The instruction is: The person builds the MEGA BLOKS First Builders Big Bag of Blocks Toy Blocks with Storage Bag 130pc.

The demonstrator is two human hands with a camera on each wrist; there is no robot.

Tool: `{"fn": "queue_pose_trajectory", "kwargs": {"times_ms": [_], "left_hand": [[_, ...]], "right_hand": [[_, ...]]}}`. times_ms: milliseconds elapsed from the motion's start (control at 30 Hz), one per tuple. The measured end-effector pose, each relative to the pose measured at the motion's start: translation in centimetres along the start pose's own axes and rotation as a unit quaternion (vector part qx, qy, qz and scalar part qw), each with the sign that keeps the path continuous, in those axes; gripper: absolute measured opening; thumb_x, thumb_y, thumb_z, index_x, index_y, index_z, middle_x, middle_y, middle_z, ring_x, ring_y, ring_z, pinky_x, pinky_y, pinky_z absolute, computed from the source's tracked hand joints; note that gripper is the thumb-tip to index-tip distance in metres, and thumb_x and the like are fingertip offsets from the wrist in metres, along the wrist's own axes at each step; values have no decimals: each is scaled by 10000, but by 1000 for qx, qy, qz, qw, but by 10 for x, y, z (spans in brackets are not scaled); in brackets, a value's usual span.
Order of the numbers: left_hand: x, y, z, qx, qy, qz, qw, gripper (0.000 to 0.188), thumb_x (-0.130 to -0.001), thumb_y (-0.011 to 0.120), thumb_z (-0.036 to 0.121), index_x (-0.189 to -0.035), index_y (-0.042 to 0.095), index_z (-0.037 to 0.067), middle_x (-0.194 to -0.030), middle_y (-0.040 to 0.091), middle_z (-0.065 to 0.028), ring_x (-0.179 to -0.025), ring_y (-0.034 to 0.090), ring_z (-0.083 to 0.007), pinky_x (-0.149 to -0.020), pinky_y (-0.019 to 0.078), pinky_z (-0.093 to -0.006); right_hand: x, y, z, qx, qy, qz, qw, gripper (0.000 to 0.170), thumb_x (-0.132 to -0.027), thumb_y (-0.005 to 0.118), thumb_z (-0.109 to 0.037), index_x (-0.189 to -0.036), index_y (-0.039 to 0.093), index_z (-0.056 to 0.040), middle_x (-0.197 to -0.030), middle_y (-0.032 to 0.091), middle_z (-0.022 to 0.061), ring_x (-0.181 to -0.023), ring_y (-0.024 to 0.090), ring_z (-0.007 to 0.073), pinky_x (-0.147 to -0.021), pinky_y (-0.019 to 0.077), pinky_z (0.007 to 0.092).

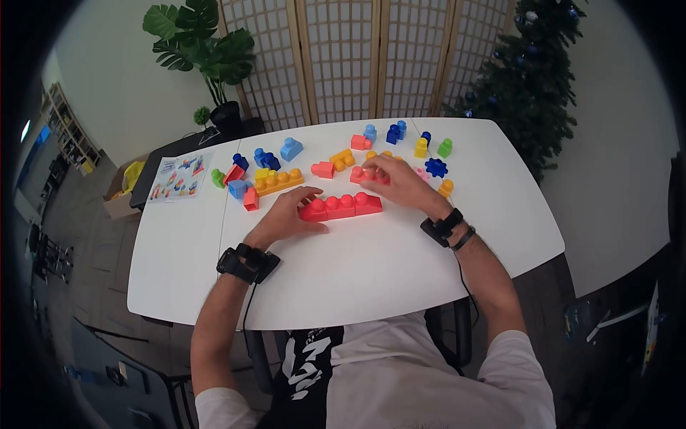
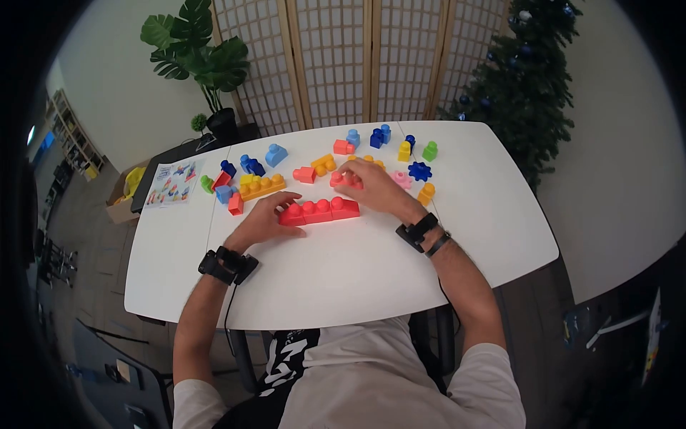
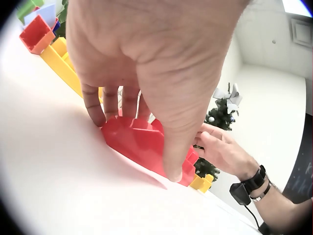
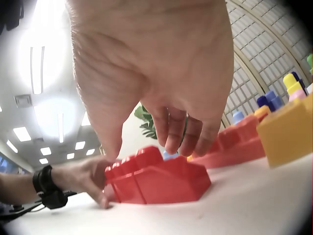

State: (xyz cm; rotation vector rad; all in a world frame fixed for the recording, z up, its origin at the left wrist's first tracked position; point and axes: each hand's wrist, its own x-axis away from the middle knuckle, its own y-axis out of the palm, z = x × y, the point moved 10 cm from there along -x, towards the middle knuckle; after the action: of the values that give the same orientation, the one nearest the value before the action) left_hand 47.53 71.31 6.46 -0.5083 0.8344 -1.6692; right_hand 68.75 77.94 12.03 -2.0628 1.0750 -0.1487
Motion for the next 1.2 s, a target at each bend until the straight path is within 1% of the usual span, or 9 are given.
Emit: {"fn": "queue_pose_trajectory", "kwargs": {"times_ms": [33,100,133,400,600,667,800,867,1200], "left_hand": [[2,0,-3,2,-1,-2,1000,813,-727,1008,280,-1424,652,60,-1223,731,-99,-1107,699,-218,-959,566,-337],[3,-12,-1,-10,38,30,999,853,-733,1009,377,-1430,636,56,-1304,703,-138,-1181,674,-261,-977,569,-382],[2,-15,4,-10,40,30,999,853,-733,1009,377,-1430,636,56,-1304,703,-138,-1181,674,-261,-977,569,-382],[-3,-63,20,13,58,120,991,552,-972,838,276,-1443,640,69,-1300,713,-123,-1198,690,-247,-1009,569,-383],[5,-86,72,-7,132,181,975,458,-974,830,253,-1366,705,51,-1281,751,-125,-1146,720,-224,-986,582,-361],[3,-79,70,-9,113,137,984,402,-968,834,245,-1305,741,48,-1228,770,-119,-1105,732,-222,-980,583,-357],[7,-54,56,-23,106,83,991,256,-957,837,217,-1140,813,40,-1079,805,-102,-1004,754,-222,-948,589,-348],[7,-45,44,-19,112,86,990,250,-954,832,195,-1141,805,31,-1072,802,-111,-997,758,-229,-932,593,-351],[8,-35,45,-46,123,75,988,304,-915,857,128,-1188,783,17,-1099,785,-126,-1009,754,-235,-957,609,-344]], "right_hand": [[2,-2,11,-1,3,-2,1000,401,-913,813,-232,-1211,689,6,-1091,665,162,-1069,649,300,-931,542,398],[5,-21,23,201,-52,87,974,259,-884,770,-131,-1099,735,10,-1034,697,167,-991,672,352,-897,561,441],[6,-16,36,218,-8,40,975,227,-871,763,-91,-1073,748,12,-1055,706,184,-998,683,371,-899,560,458],[-4,-37,33,161,-46,93,981,199,-882,770,-73,-1049,759,34,-993,721,178,-932,703,329,-855,572,413],[-10,-35,-50,84,-110,71,988,202,-897,785,-87,-1062,767,28,-966,730,143,-854,703,270,-807,577,372],[-10,-23,-57,81,-124,49,988,202,-897,789,-99,-1056,768,23,-970,734,139,-846,700,273,-806,576,374],[-3,14,-41,118,-90,-13,989,211,-892,779,-121,-1060,769,6,-1009,735,145,-964,689,302,-884,560,406],[4,29,-33,125,-97,5,987,215,-890,754,-126,-1058,750,7,-1052,728,152,-1084,660,329,-967,541,437],[3,42,-16,123,-95,-40,987,277,-904,747,-147,-1134,723,5,-1120,711,168,-1157,640,360,-1005,531,447]]}}
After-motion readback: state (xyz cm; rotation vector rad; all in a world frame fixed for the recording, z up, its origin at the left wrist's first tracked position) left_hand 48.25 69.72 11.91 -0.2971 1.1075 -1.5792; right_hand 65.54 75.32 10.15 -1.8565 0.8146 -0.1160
